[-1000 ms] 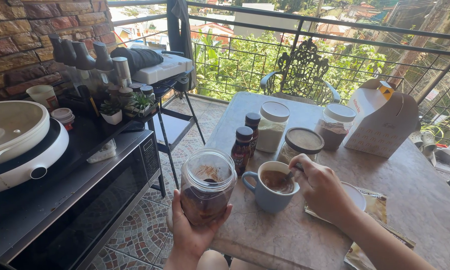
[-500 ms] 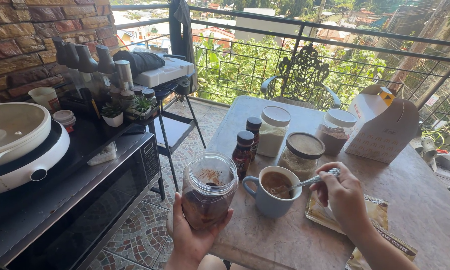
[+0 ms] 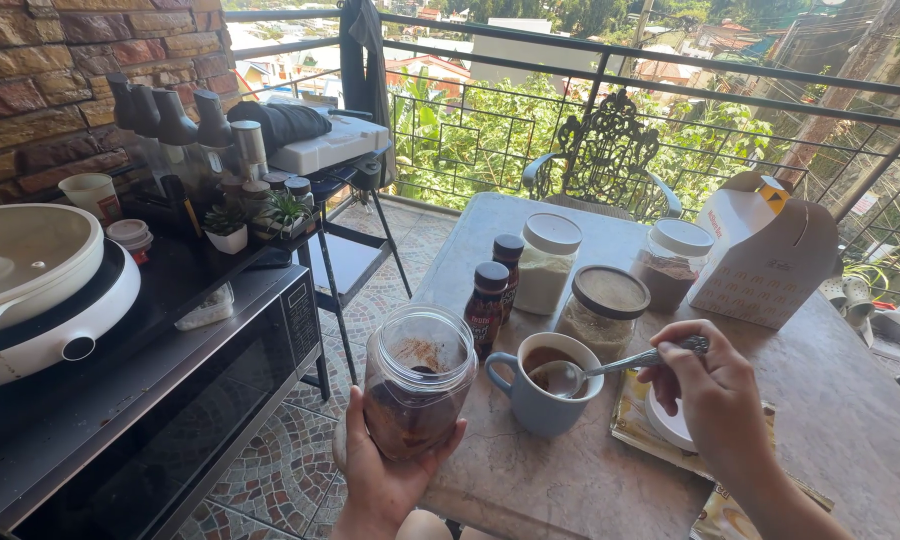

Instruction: The person scoops white powder from a jar into a mug, stirs the mixture, then adds brown powder from another jar and stirs again. The person closes the jars and places them on a nearby shelf.

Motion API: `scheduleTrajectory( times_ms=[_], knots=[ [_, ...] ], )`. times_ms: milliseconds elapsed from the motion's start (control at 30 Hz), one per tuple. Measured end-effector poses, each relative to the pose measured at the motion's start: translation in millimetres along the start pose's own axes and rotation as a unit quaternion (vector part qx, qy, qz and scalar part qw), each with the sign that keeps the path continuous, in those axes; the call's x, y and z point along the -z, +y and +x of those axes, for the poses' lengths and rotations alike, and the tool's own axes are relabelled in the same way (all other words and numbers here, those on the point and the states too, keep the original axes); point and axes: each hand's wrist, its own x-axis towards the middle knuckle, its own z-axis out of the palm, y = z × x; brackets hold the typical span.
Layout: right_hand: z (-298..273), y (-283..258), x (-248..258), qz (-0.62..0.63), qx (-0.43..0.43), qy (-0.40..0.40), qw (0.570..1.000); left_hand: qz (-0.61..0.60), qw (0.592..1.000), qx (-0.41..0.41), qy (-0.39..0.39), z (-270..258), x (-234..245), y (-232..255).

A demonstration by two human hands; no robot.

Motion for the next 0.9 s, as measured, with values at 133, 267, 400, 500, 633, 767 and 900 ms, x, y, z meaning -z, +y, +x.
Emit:
scheduleTrajectory(
  times_ms=[133, 267, 400, 500, 633, 767, 900],
  knots=[
    [-9.1, -3.8, -16.6, -0.159, 0.006, -0.058, 0.986, 0.004, 1.0, -0.003, 0.002, -1.7, -0.3, 0.1],
    [-17.1, -5.2, -27.3, -0.274, 0.036, -0.112, 0.955, 0.011, 1.0, -0.007, -0.003, -2.9, -1.8, 0.0],
    [-22.4, -3.6, -28.9, -0.276, 0.161, -0.155, 0.935, 0.015, 1.0, -0.004, 0.004, -3.6, -2.1, 0.2],
    [-22.4, -2.1, -25.8, -0.35, 0.145, -0.131, 0.916, 0.015, 1.0, -0.004, 0.002, -3.2, -1.1, -0.2],
    [-20.1, -0.5, -24.6, -0.346, 0.123, -0.116, 0.923, 0.013, 1.0, -0.001, 0.009, -1.0, -0.5, -0.1],
    [-18.5, 1.3, -28.8, -0.307, 0.155, -0.133, 0.93, 0.017, 1.0, -0.01, 0.009, -0.3, 1.9, -0.1],
    [-16.4, 0.5, -29.2, -0.28, 0.07, -0.139, 0.947, 0.013, 1.0, -0.009, -0.003, 0.1, 3.8, 0.0]
  ],
)
